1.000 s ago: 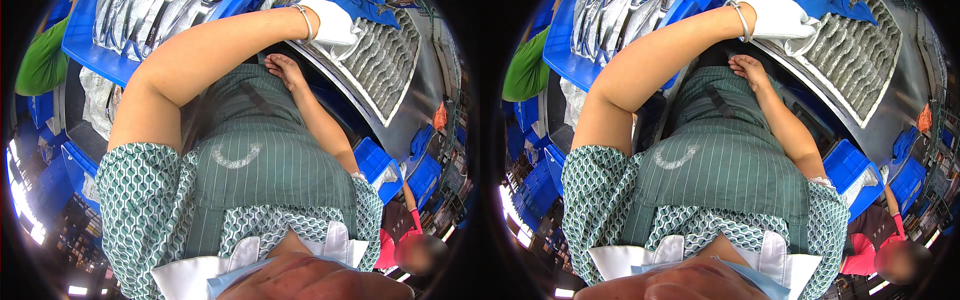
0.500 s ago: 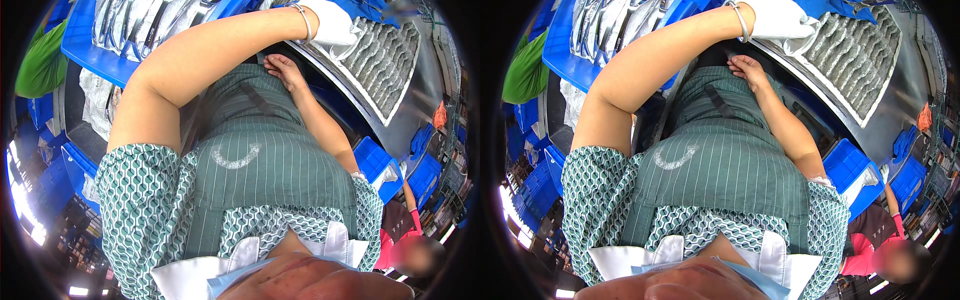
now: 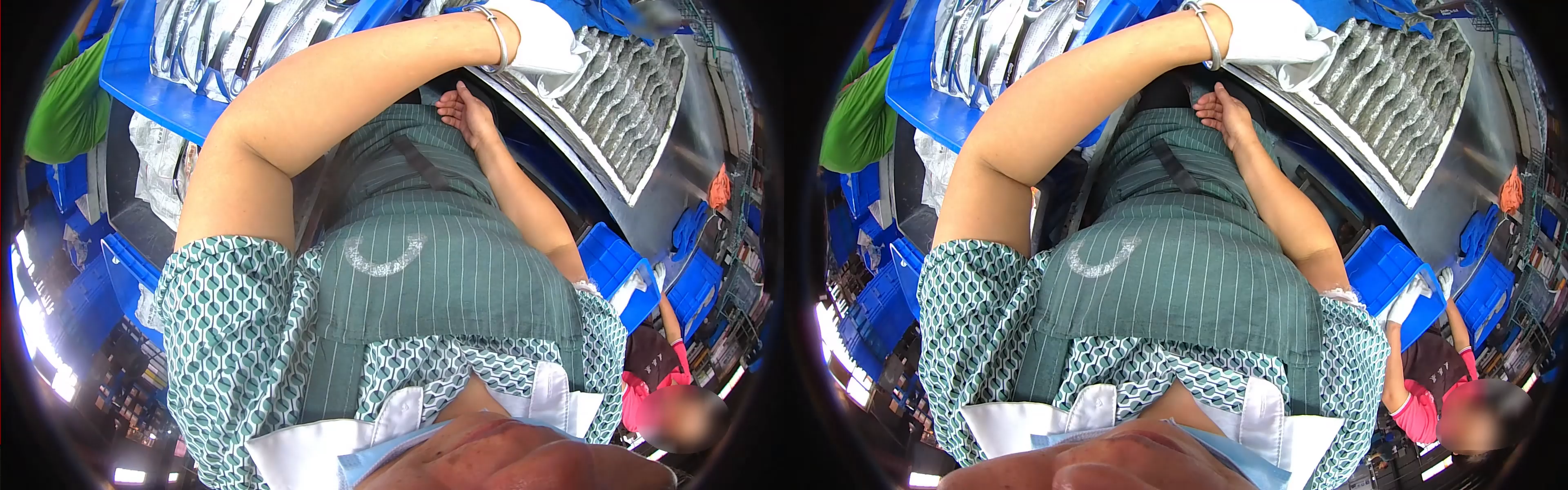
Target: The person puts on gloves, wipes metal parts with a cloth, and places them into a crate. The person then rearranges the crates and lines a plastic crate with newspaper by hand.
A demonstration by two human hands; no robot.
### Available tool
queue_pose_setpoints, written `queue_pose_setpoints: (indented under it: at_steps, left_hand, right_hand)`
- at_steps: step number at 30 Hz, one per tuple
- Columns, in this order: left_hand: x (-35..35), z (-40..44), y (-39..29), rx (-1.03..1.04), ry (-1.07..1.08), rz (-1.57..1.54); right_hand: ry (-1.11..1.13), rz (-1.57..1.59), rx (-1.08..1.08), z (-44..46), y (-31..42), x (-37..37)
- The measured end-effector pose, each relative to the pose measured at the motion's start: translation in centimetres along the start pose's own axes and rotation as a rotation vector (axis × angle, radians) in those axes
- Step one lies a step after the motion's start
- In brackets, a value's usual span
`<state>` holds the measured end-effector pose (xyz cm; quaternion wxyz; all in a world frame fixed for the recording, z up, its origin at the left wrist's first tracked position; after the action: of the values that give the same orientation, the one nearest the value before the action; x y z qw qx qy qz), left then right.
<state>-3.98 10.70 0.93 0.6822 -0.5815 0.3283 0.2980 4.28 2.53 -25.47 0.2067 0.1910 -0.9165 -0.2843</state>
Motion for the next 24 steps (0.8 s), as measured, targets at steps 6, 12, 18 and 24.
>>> queue_pose_setpoints:
  at_steps: [6, 12, 18, 24]
  left_hand:
    - [-0.2, 0.0, 0.0, -0.011, -0.004, -0.001]
    - [-0.6, -0.2, -0.3, -0.054, 0.006, 0.008]
    - [-0.3, -0.1, -0.1, -0.01, -0.018, -0.006]
    - [-0.4, -0.3, -0.1, -0.006, -0.016, -0.025]
  right_hand:
    - [0.008, -0.013, -0.058, 0.3, -0.2, 0.1]
    - [0.027, -0.075, -0.036, 0.4, -0.3, 0.1]
    - [0.015, -0.08, -0.021, 0.3, -0.6, 0.1]
    - [-0.004, -0.061, 0.023, 0.1, -0.3, 0.2]
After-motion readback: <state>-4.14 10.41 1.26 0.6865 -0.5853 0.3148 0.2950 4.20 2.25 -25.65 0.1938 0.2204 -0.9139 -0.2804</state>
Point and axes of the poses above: each hand's wrist, its own z-axis towards the middle knuckle, its own x-axis out of the palm, y = z × x, the point moved 7 cm from there along z, towards the middle knuckle, and after that the axes turned 10 degrees about -y, right-handed, at the moved point
